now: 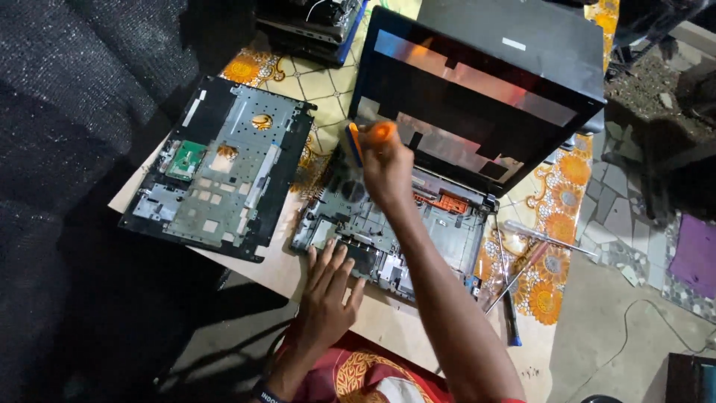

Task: The person uses a screwdriver to remove screws from the laptop's internal chassis, then cleans the interior with a brush. They place the bottom cover back onto the laptop base and align it for reassembly.

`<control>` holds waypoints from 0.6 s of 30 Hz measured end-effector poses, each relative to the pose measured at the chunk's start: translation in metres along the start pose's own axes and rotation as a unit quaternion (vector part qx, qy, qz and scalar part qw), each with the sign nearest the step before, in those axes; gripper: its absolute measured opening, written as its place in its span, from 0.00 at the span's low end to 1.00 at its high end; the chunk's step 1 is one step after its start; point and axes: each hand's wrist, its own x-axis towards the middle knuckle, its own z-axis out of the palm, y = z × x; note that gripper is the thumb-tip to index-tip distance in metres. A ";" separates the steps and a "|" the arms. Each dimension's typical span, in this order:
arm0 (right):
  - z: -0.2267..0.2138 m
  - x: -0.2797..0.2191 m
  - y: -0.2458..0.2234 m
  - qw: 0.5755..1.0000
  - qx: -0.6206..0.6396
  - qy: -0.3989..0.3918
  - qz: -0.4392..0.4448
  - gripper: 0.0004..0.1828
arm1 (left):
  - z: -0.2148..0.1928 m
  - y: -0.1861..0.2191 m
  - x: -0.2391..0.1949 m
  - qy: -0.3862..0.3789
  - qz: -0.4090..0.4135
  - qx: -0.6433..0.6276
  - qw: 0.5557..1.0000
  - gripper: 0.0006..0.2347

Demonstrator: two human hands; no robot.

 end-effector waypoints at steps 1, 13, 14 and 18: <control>0.006 0.000 0.000 1.000 0.000 0.001 0.000 0.12 | -0.002 0.001 0.003 0.000 0.001 -0.001 1.000 0.15; 0.015 -0.004 -0.031 0.971 -0.173 -0.106 0.130 0.18 | -0.008 0.002 0.008 0.013 0.014 -0.033 0.999 0.11; 0.008 -0.007 -0.038 0.977 -0.058 -0.143 0.145 0.15 | -0.007 0.002 0.008 0.012 0.018 -0.027 0.999 0.12; 0.011 -0.001 -0.018 0.999 0.041 0.014 0.023 0.12 | -0.006 0.001 0.003 -0.002 0.013 -0.016 1.000 0.13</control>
